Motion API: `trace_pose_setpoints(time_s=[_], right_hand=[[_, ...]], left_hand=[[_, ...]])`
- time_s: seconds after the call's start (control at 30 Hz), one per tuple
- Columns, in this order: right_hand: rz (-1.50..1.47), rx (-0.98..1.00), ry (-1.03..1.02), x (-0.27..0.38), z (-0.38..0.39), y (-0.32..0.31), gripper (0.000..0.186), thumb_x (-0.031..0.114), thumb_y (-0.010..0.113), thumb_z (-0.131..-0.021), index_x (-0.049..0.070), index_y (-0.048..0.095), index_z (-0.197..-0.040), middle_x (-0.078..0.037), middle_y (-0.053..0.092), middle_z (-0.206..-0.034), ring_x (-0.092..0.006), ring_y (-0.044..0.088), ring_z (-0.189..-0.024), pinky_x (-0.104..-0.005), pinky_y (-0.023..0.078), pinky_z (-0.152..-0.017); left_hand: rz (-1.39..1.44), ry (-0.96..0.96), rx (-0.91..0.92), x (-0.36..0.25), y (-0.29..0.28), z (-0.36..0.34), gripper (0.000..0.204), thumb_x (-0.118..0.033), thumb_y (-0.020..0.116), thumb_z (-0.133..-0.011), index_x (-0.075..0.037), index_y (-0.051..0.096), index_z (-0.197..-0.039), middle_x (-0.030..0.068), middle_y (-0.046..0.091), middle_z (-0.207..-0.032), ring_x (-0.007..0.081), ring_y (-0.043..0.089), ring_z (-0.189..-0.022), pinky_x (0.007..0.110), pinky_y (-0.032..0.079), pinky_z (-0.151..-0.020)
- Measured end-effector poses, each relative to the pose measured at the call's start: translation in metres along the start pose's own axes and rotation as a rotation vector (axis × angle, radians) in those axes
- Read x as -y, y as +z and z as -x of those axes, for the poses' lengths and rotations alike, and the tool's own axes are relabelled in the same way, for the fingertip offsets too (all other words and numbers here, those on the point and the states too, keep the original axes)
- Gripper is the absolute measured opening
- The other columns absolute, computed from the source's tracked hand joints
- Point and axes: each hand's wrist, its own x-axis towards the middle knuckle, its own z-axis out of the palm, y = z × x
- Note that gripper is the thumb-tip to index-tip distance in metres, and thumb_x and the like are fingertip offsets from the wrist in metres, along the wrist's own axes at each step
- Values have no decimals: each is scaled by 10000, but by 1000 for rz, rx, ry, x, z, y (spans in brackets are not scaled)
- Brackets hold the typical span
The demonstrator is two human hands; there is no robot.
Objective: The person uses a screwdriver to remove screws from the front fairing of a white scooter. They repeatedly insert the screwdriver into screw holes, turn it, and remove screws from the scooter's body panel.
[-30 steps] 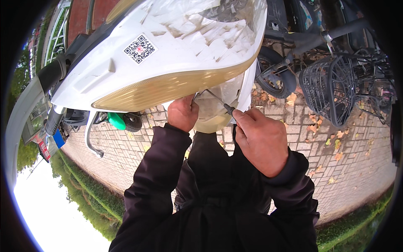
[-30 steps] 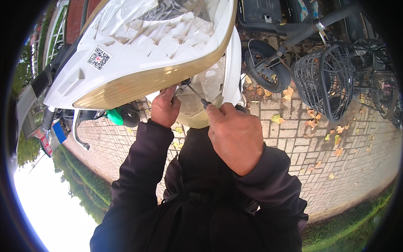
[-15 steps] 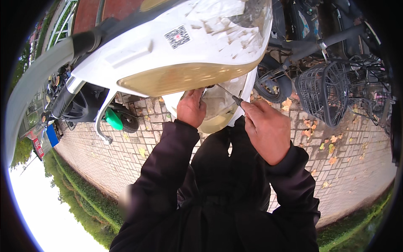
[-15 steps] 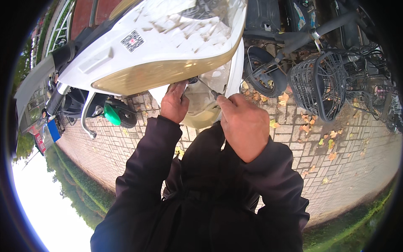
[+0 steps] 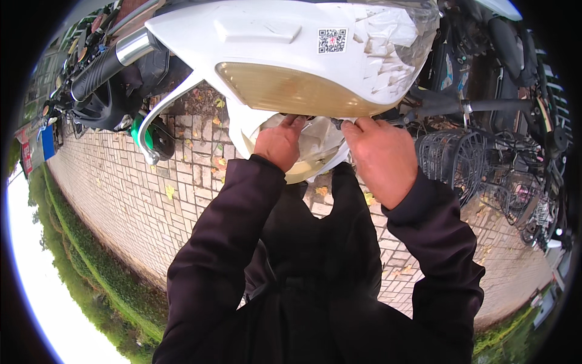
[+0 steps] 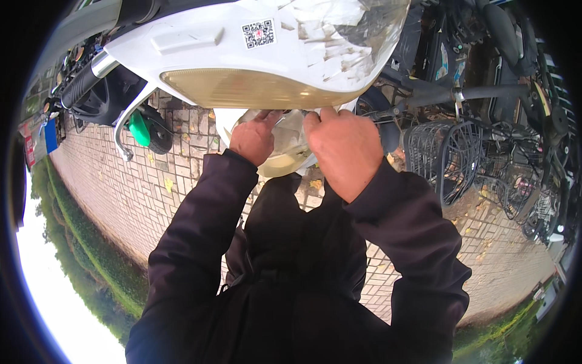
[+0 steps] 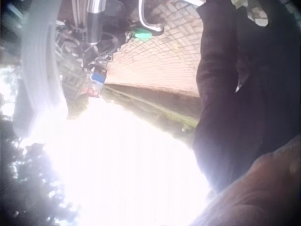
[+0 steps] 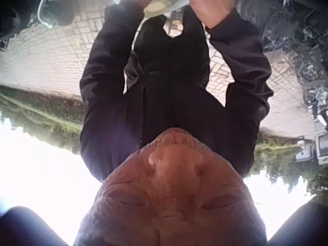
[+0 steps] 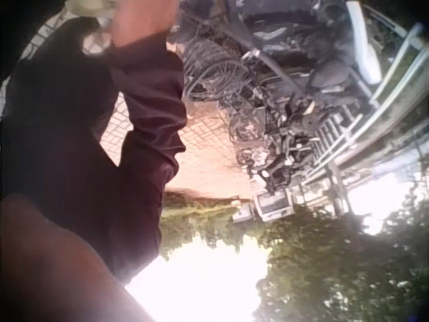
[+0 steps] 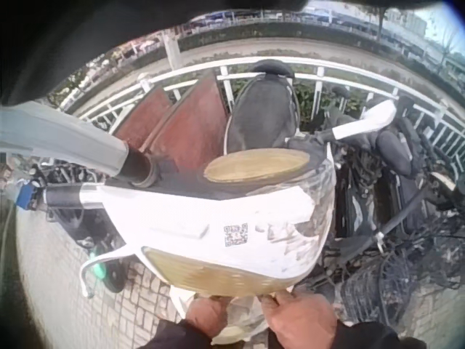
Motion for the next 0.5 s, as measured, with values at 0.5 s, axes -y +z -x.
trace_pose_setpoints(time_s=[0.5], right_hand=[[-311,-132,93,-19,26,29,194,144,693,-882,79,718,-1063,-127,703,-888,-356,696,-774,-469,546,-680]], left_hand=[[150,-14,-341,2,25,14,468,-14,561,-823,-52,613,-1287,164,632,-1359,415,681,-1024,483,559,-882]])
